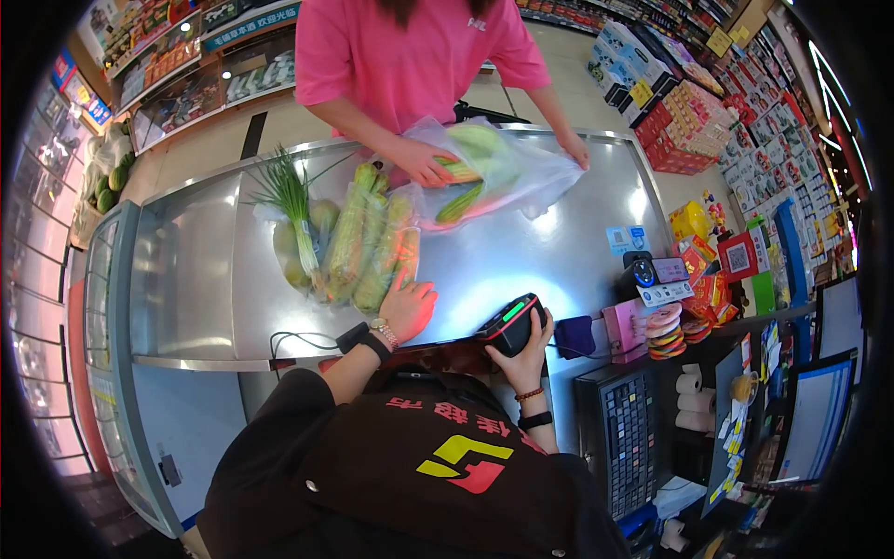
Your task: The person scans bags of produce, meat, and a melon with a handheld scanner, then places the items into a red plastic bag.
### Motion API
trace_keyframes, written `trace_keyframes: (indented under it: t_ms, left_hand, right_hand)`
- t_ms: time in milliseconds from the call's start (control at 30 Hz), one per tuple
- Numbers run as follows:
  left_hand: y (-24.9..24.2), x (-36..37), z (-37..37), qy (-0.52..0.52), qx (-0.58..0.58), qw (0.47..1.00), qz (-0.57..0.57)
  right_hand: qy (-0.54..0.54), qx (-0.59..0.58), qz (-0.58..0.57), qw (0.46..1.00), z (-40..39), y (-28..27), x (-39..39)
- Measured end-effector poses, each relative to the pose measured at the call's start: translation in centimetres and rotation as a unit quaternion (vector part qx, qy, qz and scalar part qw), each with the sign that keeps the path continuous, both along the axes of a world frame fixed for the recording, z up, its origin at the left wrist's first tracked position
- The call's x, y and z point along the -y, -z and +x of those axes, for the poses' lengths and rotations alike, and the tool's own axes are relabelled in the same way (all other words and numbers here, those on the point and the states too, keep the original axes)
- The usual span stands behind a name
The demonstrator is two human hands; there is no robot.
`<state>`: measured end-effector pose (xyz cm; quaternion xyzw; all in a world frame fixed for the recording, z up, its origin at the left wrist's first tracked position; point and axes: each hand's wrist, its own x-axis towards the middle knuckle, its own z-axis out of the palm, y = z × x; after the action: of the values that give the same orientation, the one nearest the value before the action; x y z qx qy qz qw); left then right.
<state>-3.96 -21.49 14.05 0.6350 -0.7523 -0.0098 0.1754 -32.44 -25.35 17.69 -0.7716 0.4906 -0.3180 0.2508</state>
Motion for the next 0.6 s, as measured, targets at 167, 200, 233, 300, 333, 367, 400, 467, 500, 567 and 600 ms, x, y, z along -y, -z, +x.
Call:
trace_keyframes:
  t_ms: [167,200,233,300,333,367,400,467,500,567,600]
  left_hand:
    - [0.30,0.01,0.02,-0.002,0.001,1.000,0.002]
    - [0.34,0.02,0.03,-0.002,0.001,1.000,0.001]
    - [0.30,0.03,0.02,-0.002,0.001,1.000,0.001]
    - [0.26,0.04,-0.01,-0.001,0.001,1.000,0.002]
    - [0.24,0.05,-0.01,-0.001,0.001,1.000,0.002]
    - [0.25,0.04,0.00,-0.001,0.001,1.000,0.002]
    - [0.27,0.03,0.01,-0.001,0.000,1.000,0.001]
    - [0.23,0.04,0.01,-0.001,0.000,1.000,0.002]
    - [0.18,0.05,-0.02,-0.001,0.000,1.000,0.003]
    - [0.08,0.06,-0.05,-0.001,0.001,1.000,0.007]
    - [0.05,0.05,-0.05,-0.001,0.002,1.000,0.010]
  right_hand:
    - [0.001,-0.001,-0.010,1.000,0.02,0.12,-0.02]
    - [0.001,-0.001,-0.009,1.000,0.02,0.12,-0.02]
    - [0.002,-0.001,-0.007,1.000,0.00,0.11,-0.02]
    - [0.000,0.001,-0.007,1.000,-0.08,0.24,0.01]
    - [-0.001,0.002,-0.006,1.000,-0.10,0.29,0.02]
    - [0.000,0.000,-0.009,1.000,-0.09,0.28,0.02]
    - [0.001,-0.002,-0.012,1.000,-0.08,0.26,0.01]
    - [0.003,-0.004,-0.014,1.000,-0.04,0.19,0.00]
    - [0.003,-0.003,-0.012,1.000,-0.05,0.13,0.02]
    - [0.002,-0.002,-0.012,1.000,-0.06,0.14,0.03]
    - [0.002,-0.001,-0.014,1.000,-0.06,0.18,0.04]
